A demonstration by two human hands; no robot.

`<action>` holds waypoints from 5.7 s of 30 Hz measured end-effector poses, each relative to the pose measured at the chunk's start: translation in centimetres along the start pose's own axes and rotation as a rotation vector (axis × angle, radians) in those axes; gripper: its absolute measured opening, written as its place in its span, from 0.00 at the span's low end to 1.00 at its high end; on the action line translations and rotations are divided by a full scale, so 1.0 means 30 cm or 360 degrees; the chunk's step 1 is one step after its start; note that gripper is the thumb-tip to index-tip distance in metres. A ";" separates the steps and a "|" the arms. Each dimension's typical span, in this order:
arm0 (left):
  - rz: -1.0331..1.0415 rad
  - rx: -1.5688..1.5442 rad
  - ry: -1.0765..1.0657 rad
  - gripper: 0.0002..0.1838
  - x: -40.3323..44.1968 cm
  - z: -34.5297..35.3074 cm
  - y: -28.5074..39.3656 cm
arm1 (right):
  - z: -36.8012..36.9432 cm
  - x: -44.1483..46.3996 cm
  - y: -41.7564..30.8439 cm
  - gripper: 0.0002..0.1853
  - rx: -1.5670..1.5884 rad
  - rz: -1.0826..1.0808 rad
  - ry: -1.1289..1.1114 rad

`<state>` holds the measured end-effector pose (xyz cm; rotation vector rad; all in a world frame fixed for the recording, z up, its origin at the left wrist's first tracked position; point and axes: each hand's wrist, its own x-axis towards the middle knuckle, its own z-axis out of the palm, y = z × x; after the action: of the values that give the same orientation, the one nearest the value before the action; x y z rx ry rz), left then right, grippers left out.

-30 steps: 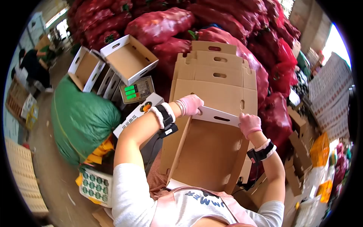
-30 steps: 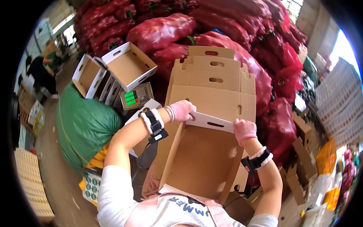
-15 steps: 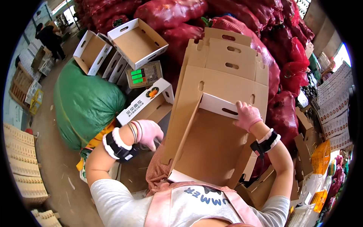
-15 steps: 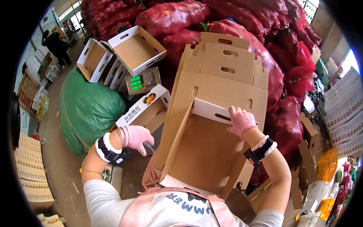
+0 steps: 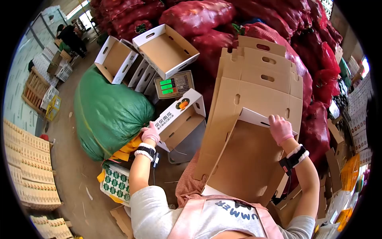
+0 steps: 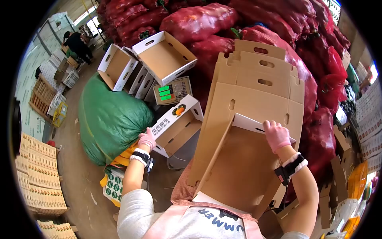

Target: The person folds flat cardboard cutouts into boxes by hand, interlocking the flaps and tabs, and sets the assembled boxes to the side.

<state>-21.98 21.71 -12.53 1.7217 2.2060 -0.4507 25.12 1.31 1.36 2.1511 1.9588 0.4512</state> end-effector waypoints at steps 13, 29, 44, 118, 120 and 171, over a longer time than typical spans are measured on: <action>0.0432 -0.1912 0.0002 0.21 -0.021 0.053 -0.578 | 0.003 -0.036 -0.008 0.22 0.0439 0.0012 0.0273; 0.0845 -0.1382 0.1177 0.19 0.077 -0.857 -0.087 | -0.056 -0.050 0.034 0.28 0.0763 -0.0079 -0.0026; 0.1415 -0.0588 -0.0314 0.50 -0.547 0.136 0.218 | -0.122 -0.277 0.148 0.12 0.0797 0.0904 -0.0299; 0.2488 -0.1935 0.0649 0.07 -0.794 -0.238 0.181 | -0.251 -0.665 -0.013 0.16 0.2032 -0.0163 0.0206; 0.2939 -0.1062 0.0201 0.14 -0.854 -0.145 0.137 | -0.177 -0.767 -0.057 0.33 0.2409 -0.0236 -0.0139; 0.2329 -0.2004 -0.0207 0.19 -0.570 -0.313 0.830 | 0.153 -0.238 0.108 0.26 0.2906 0.0821 0.1160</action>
<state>5.75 16.46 1.76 1.7263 0.3279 0.9116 29.20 -5.83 -2.45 3.9470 2.4074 -1.2987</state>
